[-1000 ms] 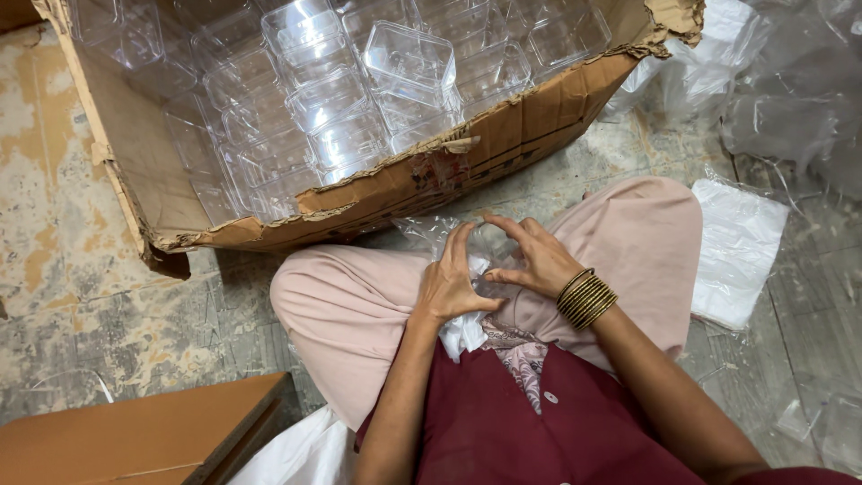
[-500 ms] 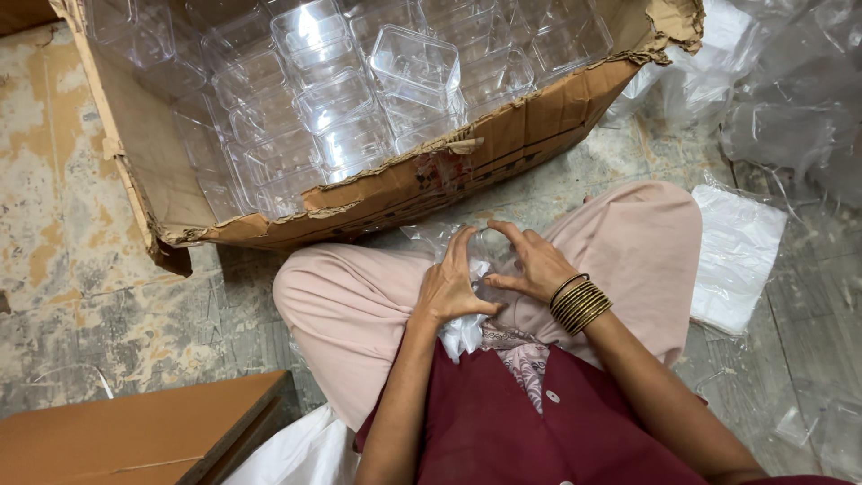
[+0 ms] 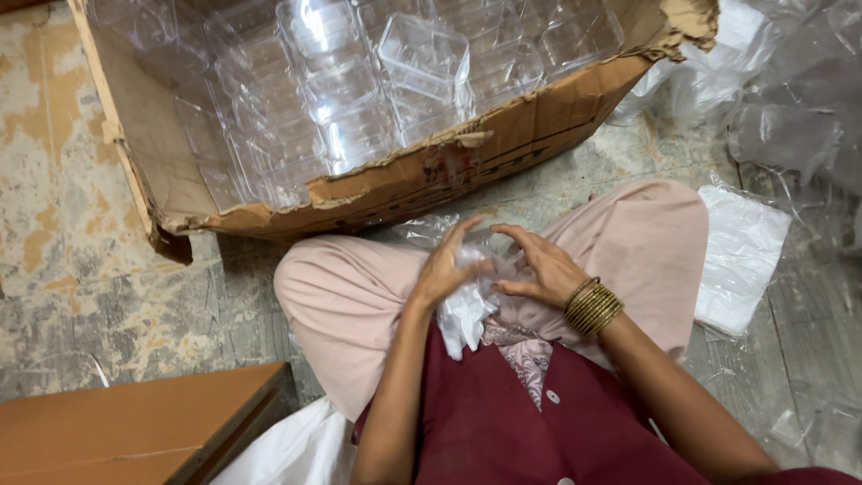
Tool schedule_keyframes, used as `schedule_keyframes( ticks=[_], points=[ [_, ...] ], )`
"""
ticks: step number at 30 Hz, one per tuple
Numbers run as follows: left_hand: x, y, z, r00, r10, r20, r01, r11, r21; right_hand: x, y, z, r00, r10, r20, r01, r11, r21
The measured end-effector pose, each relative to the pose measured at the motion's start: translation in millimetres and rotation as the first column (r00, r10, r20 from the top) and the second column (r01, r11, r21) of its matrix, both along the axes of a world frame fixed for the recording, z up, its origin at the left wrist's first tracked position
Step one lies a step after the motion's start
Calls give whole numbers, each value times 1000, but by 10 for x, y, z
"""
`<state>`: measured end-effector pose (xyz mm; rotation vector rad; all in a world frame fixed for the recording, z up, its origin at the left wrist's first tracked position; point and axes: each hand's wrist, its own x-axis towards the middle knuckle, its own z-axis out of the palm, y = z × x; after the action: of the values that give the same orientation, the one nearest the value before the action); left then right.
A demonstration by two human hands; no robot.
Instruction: The person sits on the floor and removes clear plastic containers from plastic bags one at a time, then stacks the containers into an open cardboard box. They reach to the side for wrapped containers and continue unwrapping and stacking throughout the clip.
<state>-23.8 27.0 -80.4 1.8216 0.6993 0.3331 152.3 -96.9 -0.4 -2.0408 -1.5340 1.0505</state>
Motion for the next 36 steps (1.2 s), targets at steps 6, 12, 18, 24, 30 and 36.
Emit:
schedule_keyframes(
  ticks=[6, 12, 18, 24, 30, 36],
  points=[
    [209, -78, -52, 970, 240, -34, -242, 950, -196, -109, -203, 145, 999, 46, -7, -45, 994, 101],
    [280, -212, -25, 890, 452, 55, -438, 883, -165, -213, -255, 215, 999, 39, 27, -42, 994, 103],
    [295, -216, -102, 885, 453, 106, -432, 884, -178, -212, -223, 175, 998, 49, 28, -51, 992, 111],
    [312, -152, -182, 911, 396, 112, -367, 905, -215, -206, -221, 134, 999, 29, 15, -30, 995, 96],
    [181, -16, -82, 978, 179, -108, -189, 978, -85, -196, -230, 80, 997, -27, 71, 29, 999, -30],
    [-38, 58, 52, 935, 129, 331, 65, 854, -516, -36, -158, -27, 939, -1, -345, -13, 999, -37]
  ],
)
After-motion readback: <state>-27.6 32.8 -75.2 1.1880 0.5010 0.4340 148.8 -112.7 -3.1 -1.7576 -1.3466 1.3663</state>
